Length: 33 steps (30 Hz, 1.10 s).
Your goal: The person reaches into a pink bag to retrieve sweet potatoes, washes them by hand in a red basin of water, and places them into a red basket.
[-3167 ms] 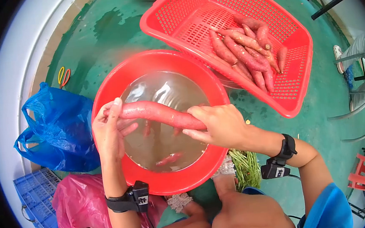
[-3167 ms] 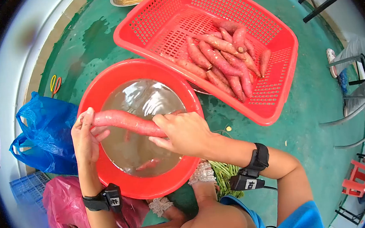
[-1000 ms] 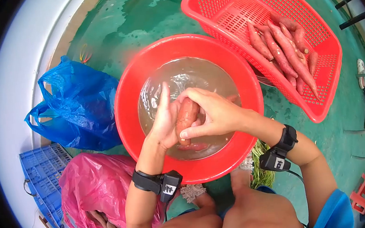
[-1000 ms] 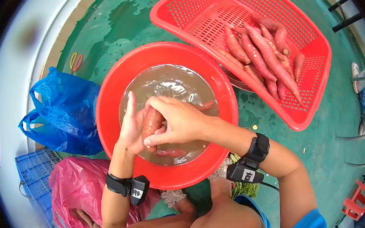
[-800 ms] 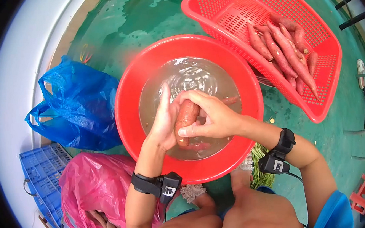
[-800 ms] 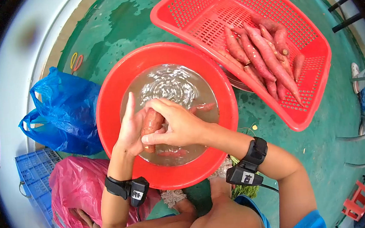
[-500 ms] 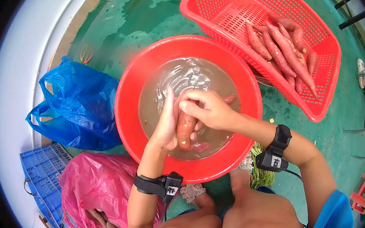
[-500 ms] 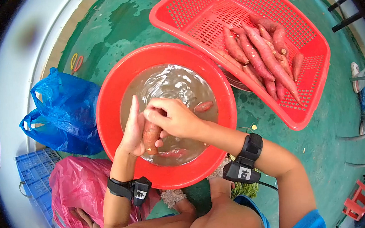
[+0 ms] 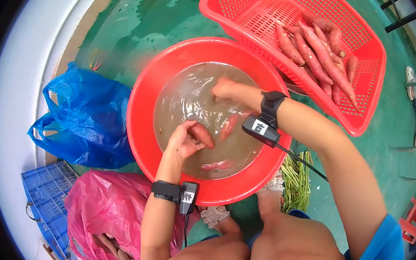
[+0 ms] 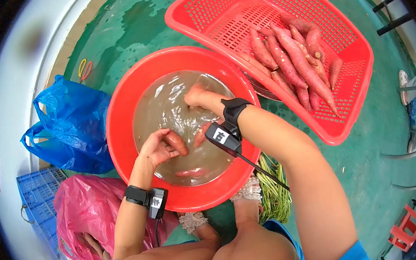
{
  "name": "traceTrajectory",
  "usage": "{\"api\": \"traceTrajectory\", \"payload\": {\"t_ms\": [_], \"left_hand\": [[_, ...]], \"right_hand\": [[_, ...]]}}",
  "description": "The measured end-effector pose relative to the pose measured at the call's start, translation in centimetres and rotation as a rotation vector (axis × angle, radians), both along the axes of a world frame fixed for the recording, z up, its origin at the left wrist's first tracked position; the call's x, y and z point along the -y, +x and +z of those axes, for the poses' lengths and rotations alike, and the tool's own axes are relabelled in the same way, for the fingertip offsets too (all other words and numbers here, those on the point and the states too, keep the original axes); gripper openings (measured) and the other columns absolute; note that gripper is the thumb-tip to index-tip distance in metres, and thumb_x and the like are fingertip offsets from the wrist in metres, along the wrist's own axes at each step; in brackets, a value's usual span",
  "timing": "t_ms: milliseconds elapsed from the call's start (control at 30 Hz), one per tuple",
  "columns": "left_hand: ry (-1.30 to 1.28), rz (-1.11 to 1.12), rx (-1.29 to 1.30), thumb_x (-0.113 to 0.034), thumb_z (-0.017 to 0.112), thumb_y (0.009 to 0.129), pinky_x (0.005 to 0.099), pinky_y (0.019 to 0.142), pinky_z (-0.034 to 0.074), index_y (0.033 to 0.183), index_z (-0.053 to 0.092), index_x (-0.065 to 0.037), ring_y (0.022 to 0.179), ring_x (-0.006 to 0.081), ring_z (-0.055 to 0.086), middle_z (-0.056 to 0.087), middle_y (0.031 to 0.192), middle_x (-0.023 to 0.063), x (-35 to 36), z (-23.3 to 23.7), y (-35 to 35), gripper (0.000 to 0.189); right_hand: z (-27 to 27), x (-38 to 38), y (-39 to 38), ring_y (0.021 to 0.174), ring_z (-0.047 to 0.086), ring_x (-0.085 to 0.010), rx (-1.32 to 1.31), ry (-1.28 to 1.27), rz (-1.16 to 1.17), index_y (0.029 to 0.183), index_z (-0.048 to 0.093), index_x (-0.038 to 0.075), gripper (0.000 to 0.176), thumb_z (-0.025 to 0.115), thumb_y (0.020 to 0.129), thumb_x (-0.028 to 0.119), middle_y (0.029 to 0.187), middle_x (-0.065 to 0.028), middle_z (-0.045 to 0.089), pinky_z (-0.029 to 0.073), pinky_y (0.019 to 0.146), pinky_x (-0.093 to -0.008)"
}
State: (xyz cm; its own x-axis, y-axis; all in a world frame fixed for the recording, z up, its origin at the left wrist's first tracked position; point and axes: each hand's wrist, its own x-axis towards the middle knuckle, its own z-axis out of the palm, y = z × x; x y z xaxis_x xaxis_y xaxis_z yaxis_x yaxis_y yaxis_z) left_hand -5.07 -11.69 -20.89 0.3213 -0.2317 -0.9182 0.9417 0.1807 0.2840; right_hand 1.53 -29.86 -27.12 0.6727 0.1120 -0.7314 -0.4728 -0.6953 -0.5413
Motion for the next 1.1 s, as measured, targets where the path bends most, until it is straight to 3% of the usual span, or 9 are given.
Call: {"api": "traceTrajectory", "payload": {"t_ms": [100, 200, 267, 367, 533, 700, 867, 967, 1100], "left_hand": [[0.059, -0.023, 0.007, -0.020, 0.049, 0.082, 0.0477, 0.087, 0.034, 0.104, 0.043, -0.007, 0.097, 0.0291, 0.047, 0.048, 0.102, 0.0108, -1.1, -1.8, 0.0, 0.027], [0.069, -0.043, 0.004, -0.019, 0.049, 0.082, 0.0482, 0.089, 0.035, 0.109, 0.042, -0.007, 0.099, 0.0299, 0.047, 0.047, 0.107, 0.0103, -0.8, -2.0, 0.2, 0.031], [0.015, 0.032, 0.006, -0.019, 0.050, 0.082, 0.0457, 0.085, 0.040, 0.113, 0.041, -0.006, 0.096, 0.0294, 0.049, 0.047, 0.105, 0.0106, -0.8, -2.1, 0.2, 0.035], [0.001, 0.026, 0.074, -0.026, 0.048, 0.084, 0.0417, 0.080, 0.045, 0.111, 0.043, -0.004, 0.091, 0.0288, 0.052, 0.047, 0.105, 0.0132, -0.7, -1.9, 0.3, 0.036], [-0.101, 0.058, 0.171, -0.033, 0.046, 0.085, 0.0301, 0.070, 0.050, 0.107, 0.047, -0.004, 0.082, 0.0222, 0.056, 0.052, 0.097, 0.0130, 0.0, -0.2, 0.2, 0.036], [0.412, -0.198, 0.566, -0.026, 0.046, 0.081, 0.0252, 0.029, 0.031, 0.077, 0.056, -0.001, 0.031, 0.0125, 0.043, 0.051, 0.050, 0.0037, 0.9, 2.2, 0.1, 0.027], [0.570, -0.191, 0.725, -0.021, 0.046, 0.081, 0.0259, 0.033, 0.032, 0.054, 0.051, -0.001, 0.034, 0.0099, 0.041, 0.045, 0.044, 0.0030, 1.6, 3.0, -0.4, 0.034], [0.496, -0.104, 0.878, -0.020, 0.044, 0.083, 0.0241, 0.036, 0.033, 0.054, 0.050, 0.000, 0.038, 0.0088, 0.042, 0.044, 0.046, 0.0023, 1.3, 2.3, -0.7, 0.035], [0.548, -0.099, 1.019, -0.021, 0.045, 0.084, 0.0243, 0.037, 0.032, 0.058, 0.051, 0.001, 0.039, 0.0093, 0.043, 0.044, 0.046, 0.0022, 1.2, 2.3, -0.9, 0.035]], "right_hand": [[-0.3, -2.1, 0.0, 0.064, 0.057, -0.0226, 0.152, -0.109, -0.222, 0.081, 0.063, 0.001, 0.023, 0.056, 0.072, 0.020, 0.076, -0.0135, 0.060, 0.046, 0.056, -0.0334], [2.6, -3.7, -1.5, 0.070, 0.059, -0.0255, -0.050, 0.250, -0.162, 0.084, 0.064, 0.001, 0.023, 0.054, 0.073, 0.019, 0.080, -0.0139, 0.061, 0.047, 0.064, -0.0328], [4.9, -4.1, -2.6, 0.080, 0.059, -0.0274, -0.085, 0.477, -0.035, 0.082, 0.064, 0.002, 0.023, 0.051, 0.076, 0.020, 0.084, -0.0148, 0.061, 0.047, 0.064, -0.0344], [5.3, -3.8, -2.6, 0.087, 0.058, -0.0287, 0.290, 0.273, 0.132, 0.094, 0.060, 0.001, 0.028, 0.054, 0.076, 0.022, 0.091, -0.0156, 0.060, 0.048, 0.062, -0.0356], [9.3, -2.3, -5.9, 0.082, 0.057, -0.0346, 0.343, 0.305, 0.373, 0.103, 0.045, -0.002, 0.038, 0.057, 0.075, 0.020, 0.091, -0.0232, 0.056, 0.047, 0.065, -0.0420], [10.6, -1.6, -7.4, 0.075, 0.057, -0.0371, 0.536, 0.065, 0.531, 0.099, 0.049, 0.001, 0.037, 0.044, 0.083, 0.034, 0.076, -0.0208, 0.059, 0.045, 0.068, -0.0438], [8.1, -1.5, -7.3, 0.067, 0.059, -0.0353, 0.683, 0.276, 0.293, 0.083, 0.054, -0.002, 0.043, 0.034, 0.088, 0.036, 0.072, -0.0236, 0.057, 0.046, 0.057, -0.0432], [8.0, -1.3, -6.8, 0.037, 0.047, -0.0200, 0.166, 0.557, -0.116, 0.078, 0.051, -0.004, 0.042, 0.033, 0.088, 0.033, 0.052, -0.0092, 0.045, 0.033, 0.027, -0.0303], [10.5, -0.1, -6.0, 0.034, 0.023, -0.0065, -0.395, 0.736, -0.293, 0.081, 0.048, 0.004, 0.036, 0.042, 0.085, 0.039, 0.049, 0.0013, 0.033, 0.021, 0.030, -0.0232]]}}
